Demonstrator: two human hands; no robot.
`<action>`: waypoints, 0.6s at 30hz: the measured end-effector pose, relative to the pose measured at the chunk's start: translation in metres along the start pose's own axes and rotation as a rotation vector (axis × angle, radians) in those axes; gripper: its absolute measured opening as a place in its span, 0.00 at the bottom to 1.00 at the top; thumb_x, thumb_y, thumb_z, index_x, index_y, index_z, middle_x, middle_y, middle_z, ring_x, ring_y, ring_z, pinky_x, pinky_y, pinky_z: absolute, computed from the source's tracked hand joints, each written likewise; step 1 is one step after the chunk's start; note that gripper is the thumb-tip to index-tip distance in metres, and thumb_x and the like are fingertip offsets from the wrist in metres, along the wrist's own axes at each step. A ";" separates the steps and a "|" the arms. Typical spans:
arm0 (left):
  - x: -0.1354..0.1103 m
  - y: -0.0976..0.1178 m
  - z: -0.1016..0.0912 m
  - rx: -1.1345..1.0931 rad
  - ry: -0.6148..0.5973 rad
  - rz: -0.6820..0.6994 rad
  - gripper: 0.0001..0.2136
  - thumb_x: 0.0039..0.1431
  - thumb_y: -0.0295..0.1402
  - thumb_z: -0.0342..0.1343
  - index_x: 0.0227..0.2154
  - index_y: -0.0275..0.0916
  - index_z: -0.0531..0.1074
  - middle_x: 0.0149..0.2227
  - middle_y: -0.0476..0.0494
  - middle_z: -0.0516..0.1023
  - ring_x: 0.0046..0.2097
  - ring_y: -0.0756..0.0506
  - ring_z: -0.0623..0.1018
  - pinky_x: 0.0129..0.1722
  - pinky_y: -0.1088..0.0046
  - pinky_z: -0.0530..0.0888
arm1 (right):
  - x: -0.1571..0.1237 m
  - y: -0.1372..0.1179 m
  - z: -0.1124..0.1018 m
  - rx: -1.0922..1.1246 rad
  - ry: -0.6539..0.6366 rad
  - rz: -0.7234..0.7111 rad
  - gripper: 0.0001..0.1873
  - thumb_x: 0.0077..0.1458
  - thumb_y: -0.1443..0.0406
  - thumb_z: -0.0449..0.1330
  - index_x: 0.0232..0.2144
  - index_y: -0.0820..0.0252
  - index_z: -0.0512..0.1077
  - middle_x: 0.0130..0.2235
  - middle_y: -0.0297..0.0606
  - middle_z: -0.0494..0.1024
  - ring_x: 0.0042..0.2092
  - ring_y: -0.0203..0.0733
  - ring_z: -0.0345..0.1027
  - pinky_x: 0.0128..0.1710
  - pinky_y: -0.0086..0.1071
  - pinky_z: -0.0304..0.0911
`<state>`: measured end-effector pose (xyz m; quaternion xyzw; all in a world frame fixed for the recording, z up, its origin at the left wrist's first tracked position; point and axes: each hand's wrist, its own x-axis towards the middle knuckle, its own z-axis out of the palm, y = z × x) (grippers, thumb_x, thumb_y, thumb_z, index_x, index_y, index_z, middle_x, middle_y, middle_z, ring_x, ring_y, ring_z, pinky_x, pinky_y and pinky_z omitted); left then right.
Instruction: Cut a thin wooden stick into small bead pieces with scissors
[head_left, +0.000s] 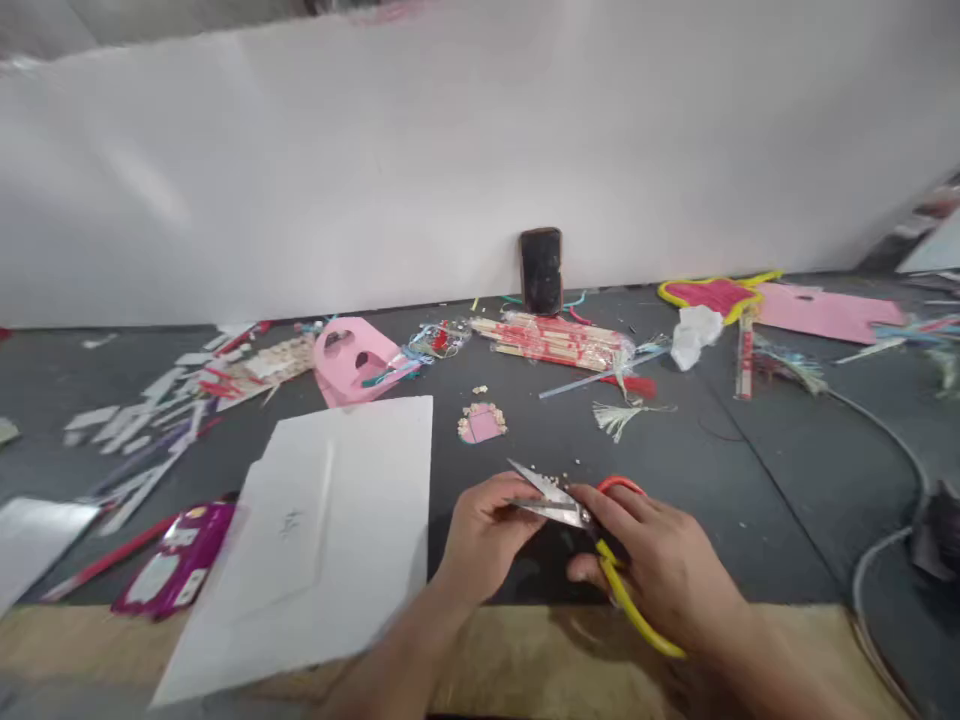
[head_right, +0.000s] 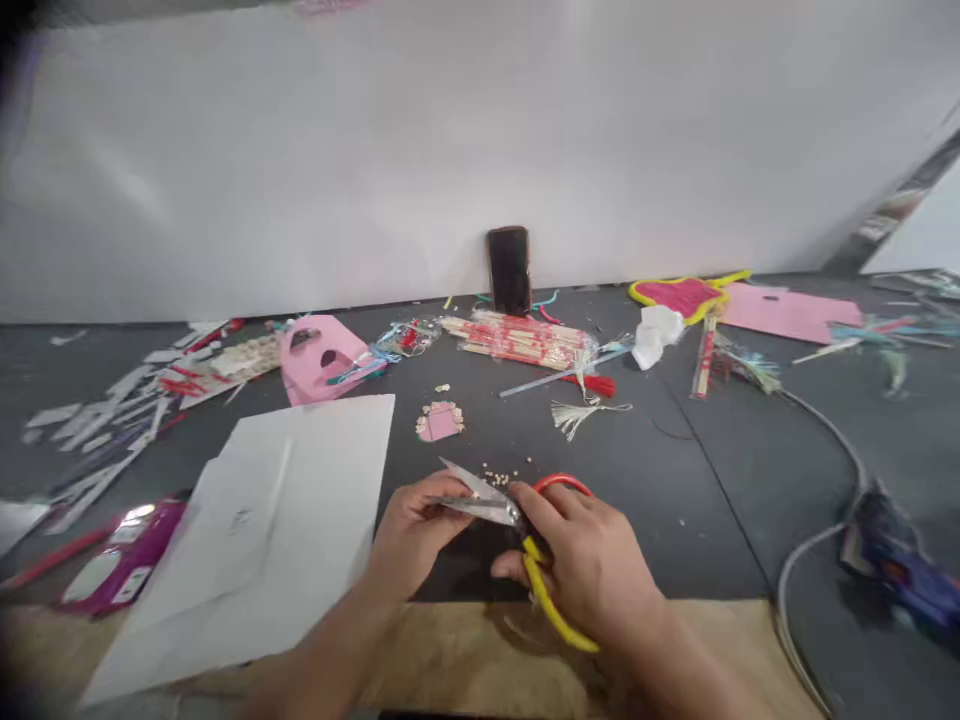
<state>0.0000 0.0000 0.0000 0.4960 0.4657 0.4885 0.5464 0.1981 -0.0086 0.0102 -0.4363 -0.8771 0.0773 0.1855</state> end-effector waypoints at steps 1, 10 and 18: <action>-0.001 0.000 0.000 -0.002 -0.001 0.009 0.03 0.48 0.24 0.60 0.23 0.36 0.77 0.28 0.49 0.76 0.30 0.52 0.72 0.28 0.81 0.66 | 0.000 0.000 0.001 -0.016 0.007 -0.004 0.29 0.60 0.45 0.47 0.51 0.59 0.66 0.36 0.41 0.77 0.34 0.47 0.74 0.29 0.36 0.67; -0.005 0.001 0.002 0.001 -0.004 0.052 0.06 0.54 0.33 0.60 0.26 0.36 0.75 0.29 0.47 0.76 0.32 0.50 0.73 0.32 0.79 0.68 | -0.001 -0.004 0.003 -0.070 0.021 0.037 0.24 0.63 0.49 0.44 0.47 0.58 0.68 0.35 0.40 0.78 0.31 0.43 0.74 0.25 0.32 0.63; -0.004 -0.004 0.001 0.051 0.061 0.012 0.08 0.54 0.36 0.60 0.28 0.36 0.74 0.25 0.50 0.73 0.27 0.52 0.69 0.27 0.80 0.65 | 0.002 0.000 0.005 -0.074 0.031 0.051 0.24 0.62 0.48 0.46 0.50 0.58 0.65 0.38 0.42 0.76 0.34 0.45 0.73 0.30 0.35 0.66</action>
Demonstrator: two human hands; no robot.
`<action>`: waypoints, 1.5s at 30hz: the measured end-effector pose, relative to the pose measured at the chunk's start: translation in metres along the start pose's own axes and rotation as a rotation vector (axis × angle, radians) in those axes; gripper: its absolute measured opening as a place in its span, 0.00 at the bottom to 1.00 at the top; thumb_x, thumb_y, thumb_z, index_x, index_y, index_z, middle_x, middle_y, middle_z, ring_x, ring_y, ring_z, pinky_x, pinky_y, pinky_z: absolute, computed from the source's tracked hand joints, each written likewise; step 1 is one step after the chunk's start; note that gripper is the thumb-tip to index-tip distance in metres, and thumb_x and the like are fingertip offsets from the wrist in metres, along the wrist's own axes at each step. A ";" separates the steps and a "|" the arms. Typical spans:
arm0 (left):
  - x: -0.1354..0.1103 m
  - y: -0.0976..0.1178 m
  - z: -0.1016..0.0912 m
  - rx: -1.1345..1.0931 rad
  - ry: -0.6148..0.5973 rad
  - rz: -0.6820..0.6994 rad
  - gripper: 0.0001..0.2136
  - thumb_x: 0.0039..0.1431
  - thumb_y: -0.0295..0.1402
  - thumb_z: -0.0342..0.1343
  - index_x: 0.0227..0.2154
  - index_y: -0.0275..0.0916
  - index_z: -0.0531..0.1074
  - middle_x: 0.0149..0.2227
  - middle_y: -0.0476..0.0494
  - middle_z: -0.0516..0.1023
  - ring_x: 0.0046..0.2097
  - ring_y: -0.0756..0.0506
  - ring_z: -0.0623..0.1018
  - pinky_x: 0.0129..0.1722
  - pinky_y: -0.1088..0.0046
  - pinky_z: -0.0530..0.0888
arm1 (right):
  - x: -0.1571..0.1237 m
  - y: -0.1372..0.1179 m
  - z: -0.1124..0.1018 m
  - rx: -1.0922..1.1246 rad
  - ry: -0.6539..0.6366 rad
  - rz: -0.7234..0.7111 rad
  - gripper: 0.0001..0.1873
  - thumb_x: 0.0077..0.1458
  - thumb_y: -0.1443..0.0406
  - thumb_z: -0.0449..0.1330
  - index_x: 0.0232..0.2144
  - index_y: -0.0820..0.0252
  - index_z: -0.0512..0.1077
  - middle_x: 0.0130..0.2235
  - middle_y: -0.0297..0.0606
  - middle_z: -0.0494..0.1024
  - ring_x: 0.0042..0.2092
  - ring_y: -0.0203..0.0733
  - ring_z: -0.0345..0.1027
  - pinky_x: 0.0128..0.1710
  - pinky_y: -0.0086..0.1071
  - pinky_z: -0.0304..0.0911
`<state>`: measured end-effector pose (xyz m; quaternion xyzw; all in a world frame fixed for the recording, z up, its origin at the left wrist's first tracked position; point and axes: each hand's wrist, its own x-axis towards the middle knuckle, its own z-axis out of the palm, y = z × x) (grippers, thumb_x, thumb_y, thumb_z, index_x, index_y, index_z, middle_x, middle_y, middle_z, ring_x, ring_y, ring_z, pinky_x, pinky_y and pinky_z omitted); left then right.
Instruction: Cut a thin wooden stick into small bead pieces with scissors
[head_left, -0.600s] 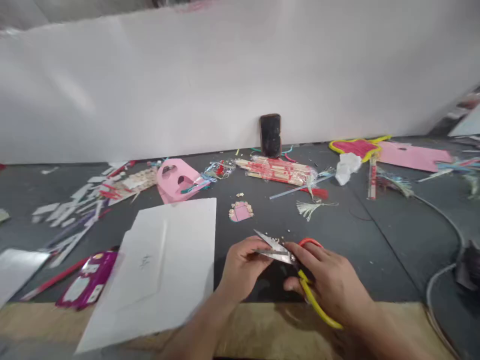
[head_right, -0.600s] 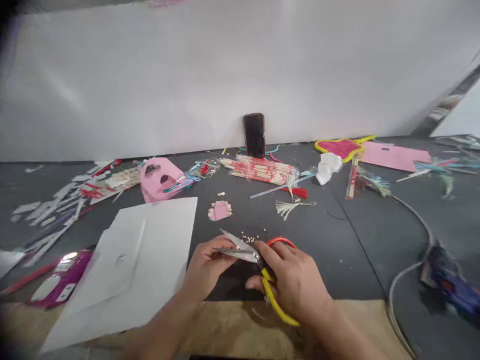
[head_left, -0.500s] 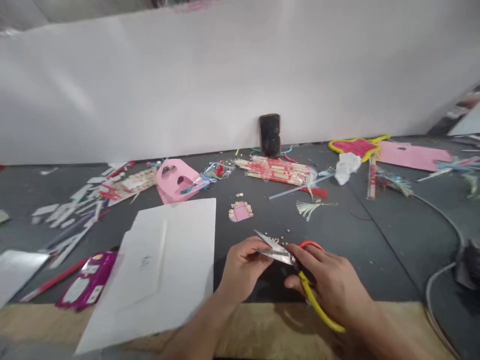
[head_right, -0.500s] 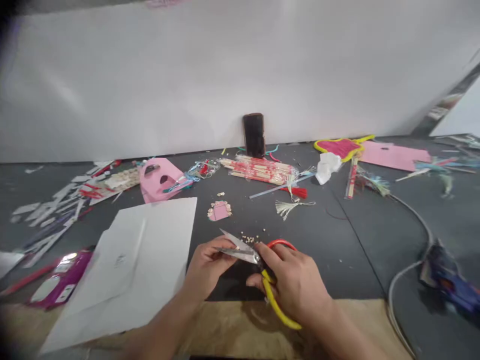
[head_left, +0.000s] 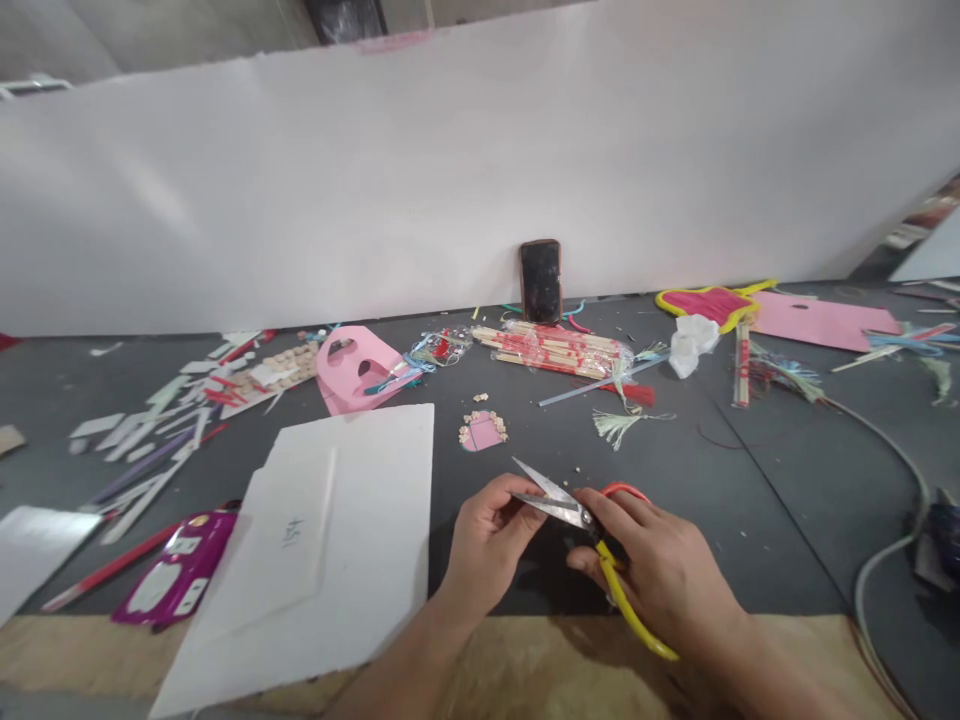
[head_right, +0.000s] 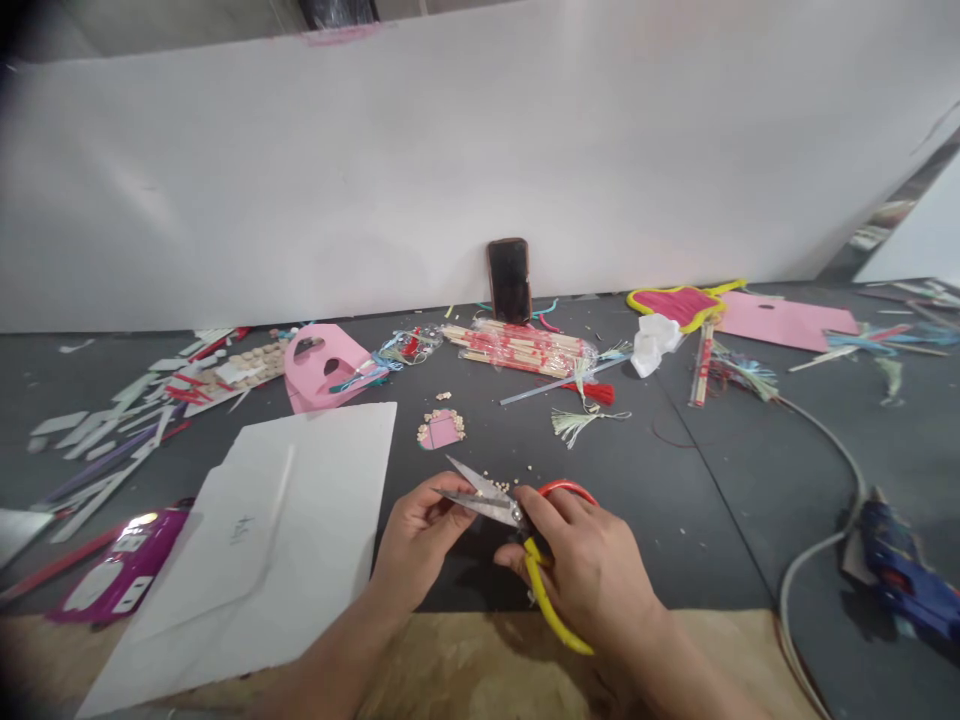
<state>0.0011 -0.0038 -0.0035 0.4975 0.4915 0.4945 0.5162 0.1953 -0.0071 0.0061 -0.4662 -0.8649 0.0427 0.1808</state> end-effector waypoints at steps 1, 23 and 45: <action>0.000 0.000 -0.001 0.002 0.002 0.010 0.08 0.54 0.36 0.59 0.28 0.36 0.75 0.26 0.50 0.73 0.27 0.52 0.69 0.27 0.80 0.65 | 0.000 0.000 -0.001 -0.003 -0.003 0.002 0.25 0.61 0.48 0.48 0.50 0.58 0.65 0.38 0.42 0.75 0.35 0.46 0.73 0.31 0.36 0.66; -0.003 -0.001 0.002 -0.093 -0.068 0.023 0.06 0.55 0.35 0.59 0.28 0.37 0.75 0.28 0.49 0.74 0.28 0.52 0.70 0.27 0.80 0.66 | -0.004 -0.003 -0.001 -0.008 -0.001 -0.018 0.24 0.63 0.50 0.45 0.49 0.59 0.68 0.34 0.41 0.77 0.31 0.45 0.73 0.25 0.34 0.65; 0.000 0.006 -0.001 0.035 -0.039 0.101 0.04 0.47 0.24 0.59 0.22 0.37 0.77 0.26 0.47 0.77 0.30 0.49 0.74 0.29 0.77 0.69 | 0.002 -0.004 -0.006 -0.017 -0.026 -0.017 0.29 0.53 0.49 0.58 0.51 0.59 0.66 0.38 0.44 0.73 0.40 0.49 0.68 0.34 0.38 0.66</action>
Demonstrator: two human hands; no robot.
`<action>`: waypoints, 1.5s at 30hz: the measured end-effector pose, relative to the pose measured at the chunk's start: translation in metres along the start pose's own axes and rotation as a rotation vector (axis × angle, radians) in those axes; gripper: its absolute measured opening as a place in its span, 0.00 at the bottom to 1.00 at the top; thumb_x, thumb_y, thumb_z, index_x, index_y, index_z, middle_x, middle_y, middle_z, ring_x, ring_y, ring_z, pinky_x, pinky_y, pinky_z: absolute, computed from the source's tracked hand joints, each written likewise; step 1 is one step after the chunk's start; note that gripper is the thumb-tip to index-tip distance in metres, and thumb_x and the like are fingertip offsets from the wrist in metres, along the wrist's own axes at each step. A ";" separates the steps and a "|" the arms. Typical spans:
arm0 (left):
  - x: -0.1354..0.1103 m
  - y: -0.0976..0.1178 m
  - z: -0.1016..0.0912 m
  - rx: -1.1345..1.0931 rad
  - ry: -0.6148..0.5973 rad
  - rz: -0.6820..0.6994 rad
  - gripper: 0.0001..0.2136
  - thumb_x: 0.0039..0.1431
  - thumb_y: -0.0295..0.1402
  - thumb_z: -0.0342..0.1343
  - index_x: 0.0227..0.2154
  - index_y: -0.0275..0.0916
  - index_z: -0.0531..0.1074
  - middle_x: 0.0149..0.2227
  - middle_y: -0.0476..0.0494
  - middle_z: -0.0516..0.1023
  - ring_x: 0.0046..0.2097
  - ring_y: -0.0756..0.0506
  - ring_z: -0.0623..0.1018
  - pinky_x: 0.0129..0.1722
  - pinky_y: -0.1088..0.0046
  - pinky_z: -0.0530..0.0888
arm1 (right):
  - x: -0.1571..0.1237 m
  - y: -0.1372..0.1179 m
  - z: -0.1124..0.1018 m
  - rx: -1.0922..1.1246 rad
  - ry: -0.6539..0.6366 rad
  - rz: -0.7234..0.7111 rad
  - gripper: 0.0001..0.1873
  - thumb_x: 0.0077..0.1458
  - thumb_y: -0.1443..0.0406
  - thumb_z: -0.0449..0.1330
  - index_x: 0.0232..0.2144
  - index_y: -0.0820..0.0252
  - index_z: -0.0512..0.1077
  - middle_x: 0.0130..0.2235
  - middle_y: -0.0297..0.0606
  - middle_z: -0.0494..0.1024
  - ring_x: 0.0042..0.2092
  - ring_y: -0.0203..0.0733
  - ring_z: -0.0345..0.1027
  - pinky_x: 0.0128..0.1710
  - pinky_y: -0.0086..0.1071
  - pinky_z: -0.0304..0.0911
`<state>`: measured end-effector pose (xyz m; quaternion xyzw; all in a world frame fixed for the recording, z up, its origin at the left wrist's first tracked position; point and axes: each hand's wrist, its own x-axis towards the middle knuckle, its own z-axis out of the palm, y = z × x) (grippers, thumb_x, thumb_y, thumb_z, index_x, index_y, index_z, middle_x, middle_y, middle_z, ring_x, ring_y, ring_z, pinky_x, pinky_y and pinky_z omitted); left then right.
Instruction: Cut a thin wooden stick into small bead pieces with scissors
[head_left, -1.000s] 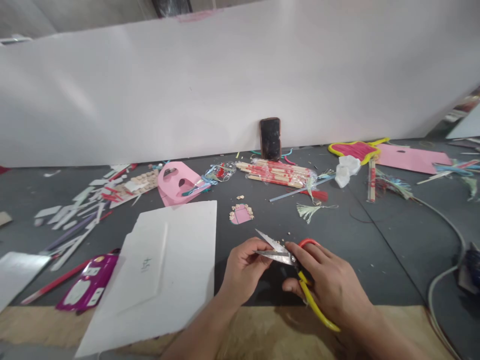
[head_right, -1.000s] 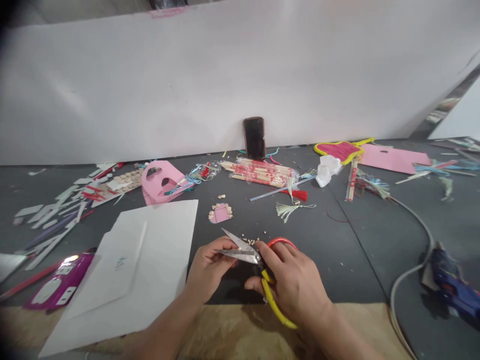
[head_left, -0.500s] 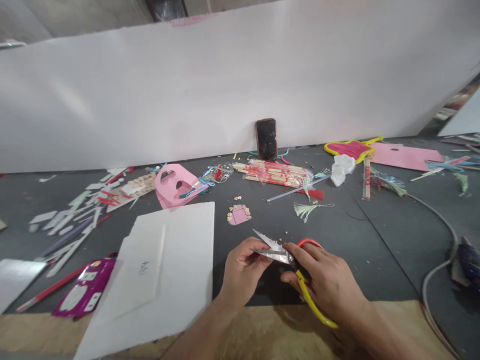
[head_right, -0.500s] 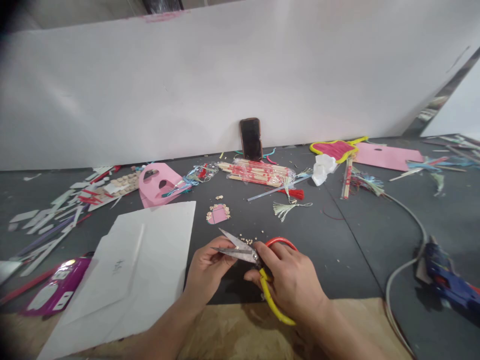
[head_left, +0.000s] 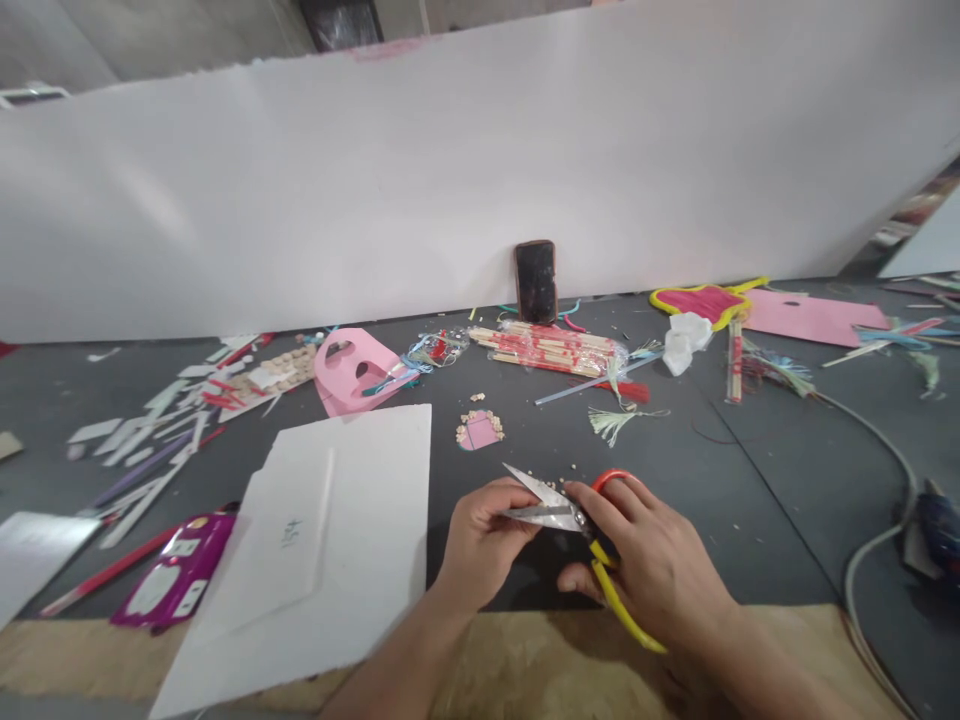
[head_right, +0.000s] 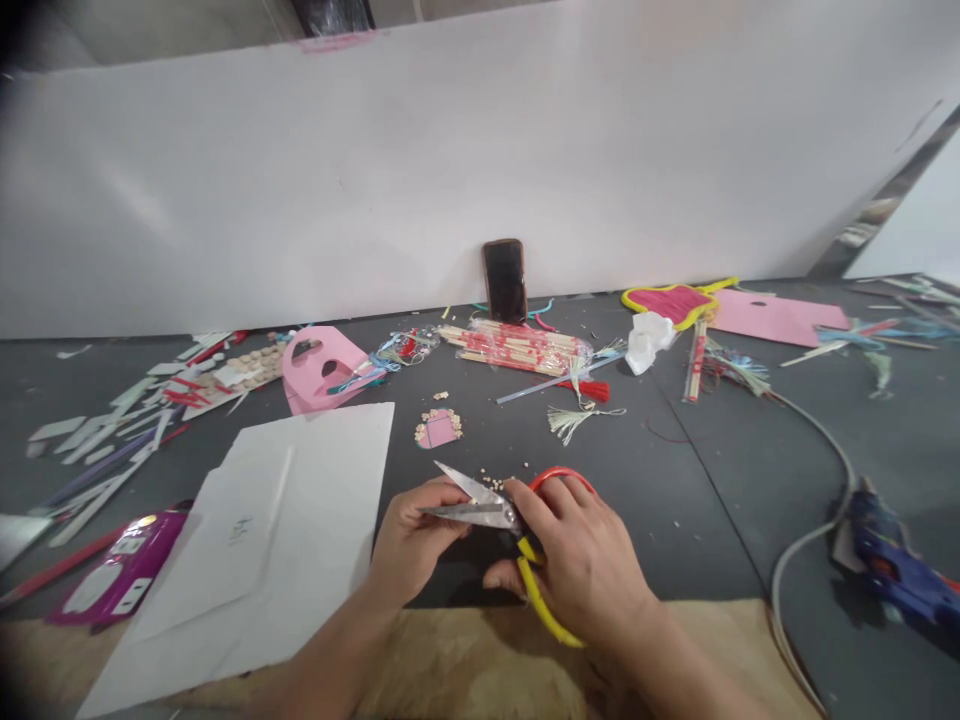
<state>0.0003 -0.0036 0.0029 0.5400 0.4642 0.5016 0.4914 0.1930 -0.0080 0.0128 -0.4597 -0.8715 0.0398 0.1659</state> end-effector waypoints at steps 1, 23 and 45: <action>0.000 0.000 0.000 0.002 -0.014 -0.010 0.04 0.47 0.25 0.59 0.22 0.37 0.77 0.27 0.47 0.77 0.30 0.49 0.75 0.29 0.77 0.69 | 0.000 0.001 0.001 0.011 0.008 -0.013 0.28 0.55 0.49 0.56 0.51 0.60 0.66 0.38 0.44 0.74 0.39 0.48 0.69 0.34 0.38 0.66; -0.003 -0.008 0.003 0.108 0.013 0.063 0.08 0.57 0.33 0.56 0.24 0.36 0.74 0.25 0.47 0.74 0.29 0.49 0.72 0.31 0.76 0.68 | -0.001 0.002 0.004 -0.048 0.035 0.035 0.28 0.57 0.46 0.52 0.50 0.58 0.67 0.36 0.43 0.75 0.34 0.46 0.72 0.29 0.35 0.65; -0.004 -0.007 0.001 0.106 -0.049 0.069 0.08 0.57 0.33 0.55 0.27 0.36 0.76 0.27 0.45 0.77 0.30 0.48 0.74 0.31 0.76 0.69 | -0.004 0.004 0.005 0.067 -0.036 0.005 0.26 0.60 0.47 0.49 0.51 0.59 0.65 0.38 0.44 0.75 0.37 0.47 0.72 0.33 0.37 0.67</action>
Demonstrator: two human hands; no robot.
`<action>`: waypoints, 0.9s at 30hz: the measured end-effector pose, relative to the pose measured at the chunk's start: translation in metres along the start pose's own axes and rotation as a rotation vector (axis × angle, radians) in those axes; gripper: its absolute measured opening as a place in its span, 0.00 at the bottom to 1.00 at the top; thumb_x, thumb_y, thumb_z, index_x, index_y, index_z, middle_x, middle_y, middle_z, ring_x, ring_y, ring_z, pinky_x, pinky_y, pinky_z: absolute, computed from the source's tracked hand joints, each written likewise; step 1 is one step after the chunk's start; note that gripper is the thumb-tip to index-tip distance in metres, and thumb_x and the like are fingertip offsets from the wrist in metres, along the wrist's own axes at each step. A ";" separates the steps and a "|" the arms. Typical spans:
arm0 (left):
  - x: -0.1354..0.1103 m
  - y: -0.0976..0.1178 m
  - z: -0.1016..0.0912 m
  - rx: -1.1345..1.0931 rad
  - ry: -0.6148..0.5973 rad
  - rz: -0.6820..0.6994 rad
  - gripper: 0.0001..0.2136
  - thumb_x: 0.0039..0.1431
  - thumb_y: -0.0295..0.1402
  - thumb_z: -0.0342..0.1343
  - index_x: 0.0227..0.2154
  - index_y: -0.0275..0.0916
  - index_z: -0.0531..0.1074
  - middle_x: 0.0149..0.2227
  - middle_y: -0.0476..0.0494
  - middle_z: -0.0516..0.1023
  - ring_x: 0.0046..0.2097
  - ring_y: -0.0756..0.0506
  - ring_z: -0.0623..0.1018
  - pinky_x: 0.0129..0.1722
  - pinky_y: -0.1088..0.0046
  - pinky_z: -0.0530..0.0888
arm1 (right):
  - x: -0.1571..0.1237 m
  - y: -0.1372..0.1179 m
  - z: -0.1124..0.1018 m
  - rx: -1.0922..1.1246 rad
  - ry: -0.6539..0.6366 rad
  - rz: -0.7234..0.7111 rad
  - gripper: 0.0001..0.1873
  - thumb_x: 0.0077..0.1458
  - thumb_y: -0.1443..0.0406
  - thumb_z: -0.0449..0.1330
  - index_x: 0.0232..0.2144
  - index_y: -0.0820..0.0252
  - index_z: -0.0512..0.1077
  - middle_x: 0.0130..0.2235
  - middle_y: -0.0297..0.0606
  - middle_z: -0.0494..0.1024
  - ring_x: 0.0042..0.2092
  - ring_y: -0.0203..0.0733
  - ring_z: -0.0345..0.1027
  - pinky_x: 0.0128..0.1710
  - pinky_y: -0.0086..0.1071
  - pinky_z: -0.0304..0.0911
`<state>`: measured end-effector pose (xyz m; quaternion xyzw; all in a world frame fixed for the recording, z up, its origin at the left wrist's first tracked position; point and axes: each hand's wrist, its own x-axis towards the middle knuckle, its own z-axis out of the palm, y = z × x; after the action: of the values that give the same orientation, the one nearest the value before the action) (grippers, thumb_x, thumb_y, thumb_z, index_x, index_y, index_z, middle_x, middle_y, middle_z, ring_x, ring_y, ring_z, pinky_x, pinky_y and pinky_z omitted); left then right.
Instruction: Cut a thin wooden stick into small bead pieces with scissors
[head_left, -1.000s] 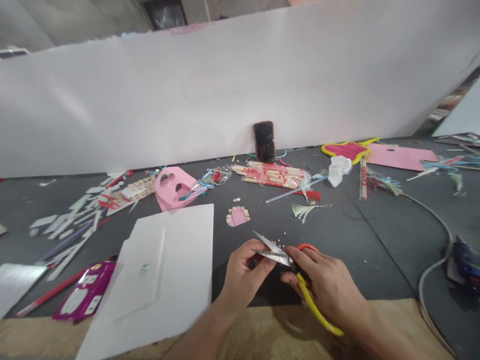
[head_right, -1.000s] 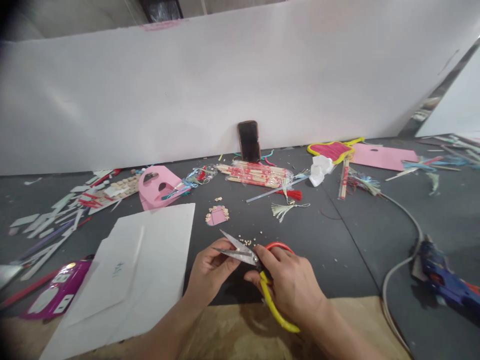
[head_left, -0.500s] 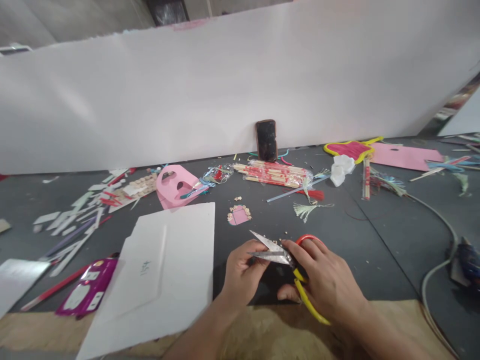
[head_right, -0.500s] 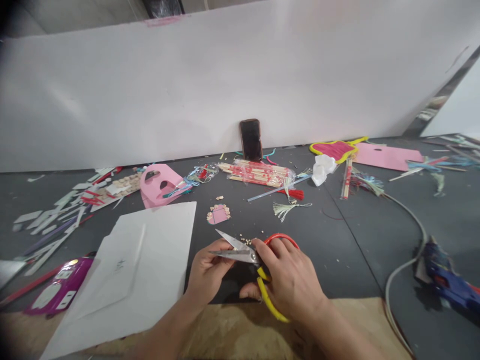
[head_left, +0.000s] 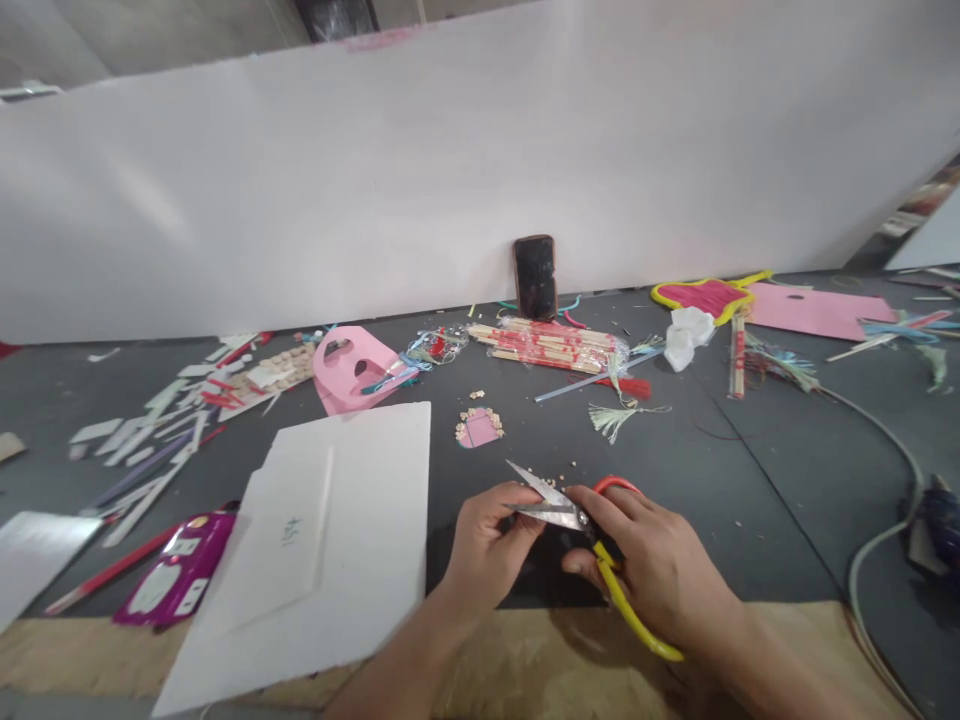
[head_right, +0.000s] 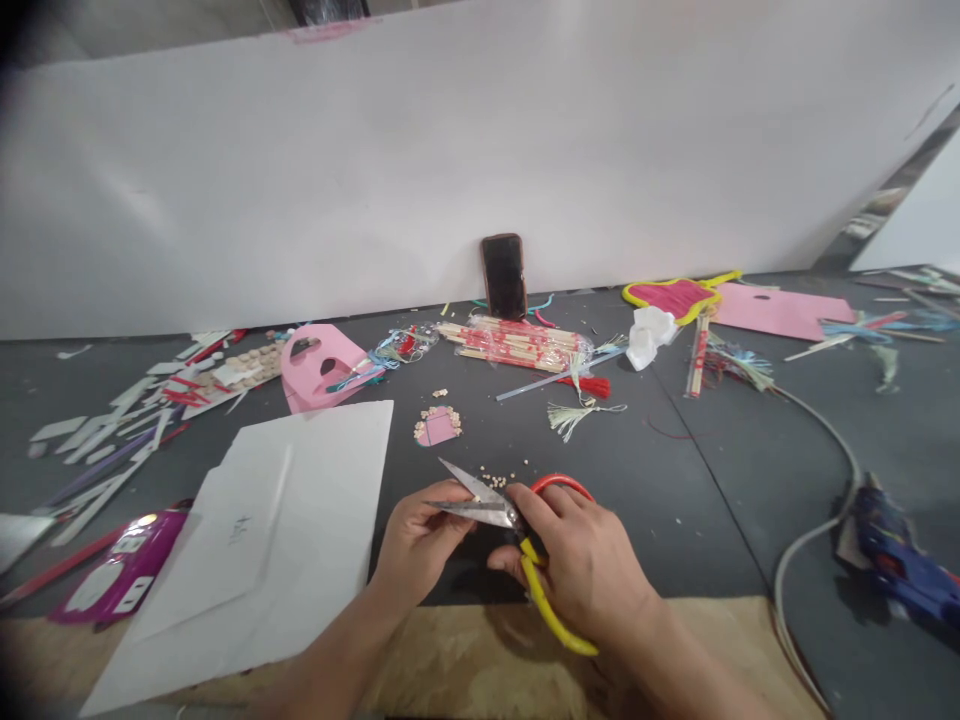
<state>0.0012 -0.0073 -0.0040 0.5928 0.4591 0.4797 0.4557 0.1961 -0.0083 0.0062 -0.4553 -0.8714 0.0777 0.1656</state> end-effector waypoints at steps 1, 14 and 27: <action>0.000 0.000 0.001 0.002 -0.001 0.000 0.09 0.58 0.33 0.55 0.26 0.36 0.76 0.27 0.45 0.77 0.30 0.48 0.74 0.31 0.76 0.69 | 0.000 0.000 0.000 -0.006 -0.007 0.001 0.25 0.61 0.48 0.48 0.51 0.59 0.65 0.38 0.44 0.76 0.37 0.47 0.72 0.33 0.37 0.67; -0.003 -0.008 0.004 0.081 0.044 0.173 0.10 0.60 0.30 0.53 0.25 0.35 0.74 0.26 0.46 0.74 0.28 0.51 0.73 0.28 0.79 0.69 | -0.003 -0.002 -0.001 0.018 -0.027 -0.003 0.22 0.63 0.51 0.46 0.48 0.60 0.66 0.34 0.43 0.77 0.35 0.48 0.73 0.30 0.37 0.66; 0.000 -0.008 0.001 0.057 0.109 0.071 0.05 0.57 0.31 0.57 0.29 0.37 0.76 0.29 0.47 0.78 0.32 0.49 0.76 0.33 0.77 0.71 | 0.003 -0.004 0.000 0.007 0.027 0.057 0.30 0.55 0.45 0.54 0.52 0.59 0.64 0.38 0.44 0.74 0.39 0.49 0.70 0.33 0.38 0.67</action>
<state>0.0015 -0.0064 -0.0126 0.5948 0.4753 0.5138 0.3955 0.1911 -0.0082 0.0083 -0.4803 -0.8555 0.0791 0.1767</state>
